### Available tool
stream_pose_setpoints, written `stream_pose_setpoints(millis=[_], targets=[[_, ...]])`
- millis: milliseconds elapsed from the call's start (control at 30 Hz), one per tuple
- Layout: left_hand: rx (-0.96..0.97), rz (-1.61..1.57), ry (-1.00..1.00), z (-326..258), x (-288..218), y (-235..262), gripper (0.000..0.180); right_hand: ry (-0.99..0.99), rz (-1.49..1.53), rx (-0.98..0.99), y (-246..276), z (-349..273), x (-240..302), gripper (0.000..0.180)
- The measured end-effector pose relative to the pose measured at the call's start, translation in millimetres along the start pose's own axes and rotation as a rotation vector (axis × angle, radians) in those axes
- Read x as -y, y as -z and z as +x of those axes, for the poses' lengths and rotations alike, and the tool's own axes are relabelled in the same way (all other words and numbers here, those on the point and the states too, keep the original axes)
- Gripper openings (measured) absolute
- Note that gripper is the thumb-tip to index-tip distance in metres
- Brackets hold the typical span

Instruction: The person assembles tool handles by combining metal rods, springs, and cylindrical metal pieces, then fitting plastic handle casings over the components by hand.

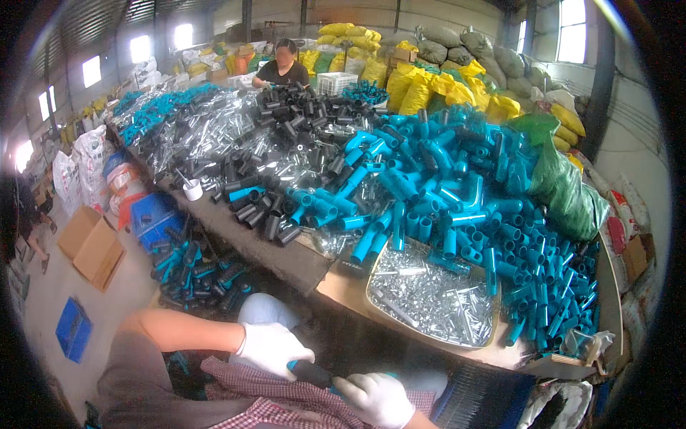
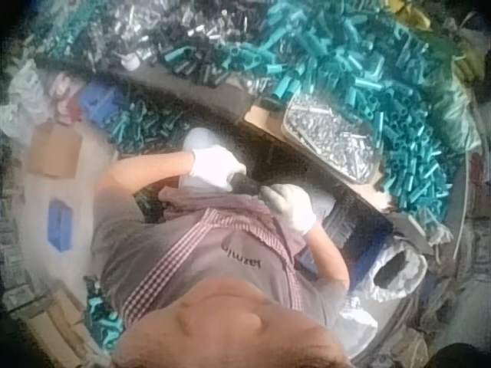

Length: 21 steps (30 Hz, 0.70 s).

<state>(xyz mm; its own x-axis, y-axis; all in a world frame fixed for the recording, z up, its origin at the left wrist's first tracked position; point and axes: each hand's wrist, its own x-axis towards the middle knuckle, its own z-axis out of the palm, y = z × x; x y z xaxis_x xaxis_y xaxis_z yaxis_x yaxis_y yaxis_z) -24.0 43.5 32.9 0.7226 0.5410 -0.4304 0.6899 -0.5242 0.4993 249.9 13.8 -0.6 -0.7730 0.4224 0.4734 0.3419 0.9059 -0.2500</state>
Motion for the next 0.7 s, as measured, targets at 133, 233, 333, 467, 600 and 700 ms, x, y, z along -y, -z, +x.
stream_pose_setpoints(millis=[133, 233, 333, 467, 600, 700], targets=[[0.065, -0.245, -0.101, 7, 12, -13, 0.044, 0.108, -0.093, -0.009, 10, 3, 5, 0.037], [0.094, -0.264, -0.181, 9, 14, -17, 0.043, 0.201, -0.082, 0.054, 17, 3, 7, 0.036], [0.081, -0.217, -0.197, 10, 11, -16, 0.043, 0.118, -0.054, 0.041, 6, -8, 2, 0.034], [-0.195, 0.125, -0.048, -7, -16, 7, 0.028, -0.571, 0.602, 0.073, 12, -7, 9, 0.047], [-0.459, 0.516, -0.11, 6, -5, 10, 0.025, -1.018, 1.589, -0.039, 0, -5, -9, 0.069], [-0.531, 0.332, -0.001, 7, 12, 4, 0.025, -1.082, 1.233, -0.505, 24, 30, -2, 0.065]])
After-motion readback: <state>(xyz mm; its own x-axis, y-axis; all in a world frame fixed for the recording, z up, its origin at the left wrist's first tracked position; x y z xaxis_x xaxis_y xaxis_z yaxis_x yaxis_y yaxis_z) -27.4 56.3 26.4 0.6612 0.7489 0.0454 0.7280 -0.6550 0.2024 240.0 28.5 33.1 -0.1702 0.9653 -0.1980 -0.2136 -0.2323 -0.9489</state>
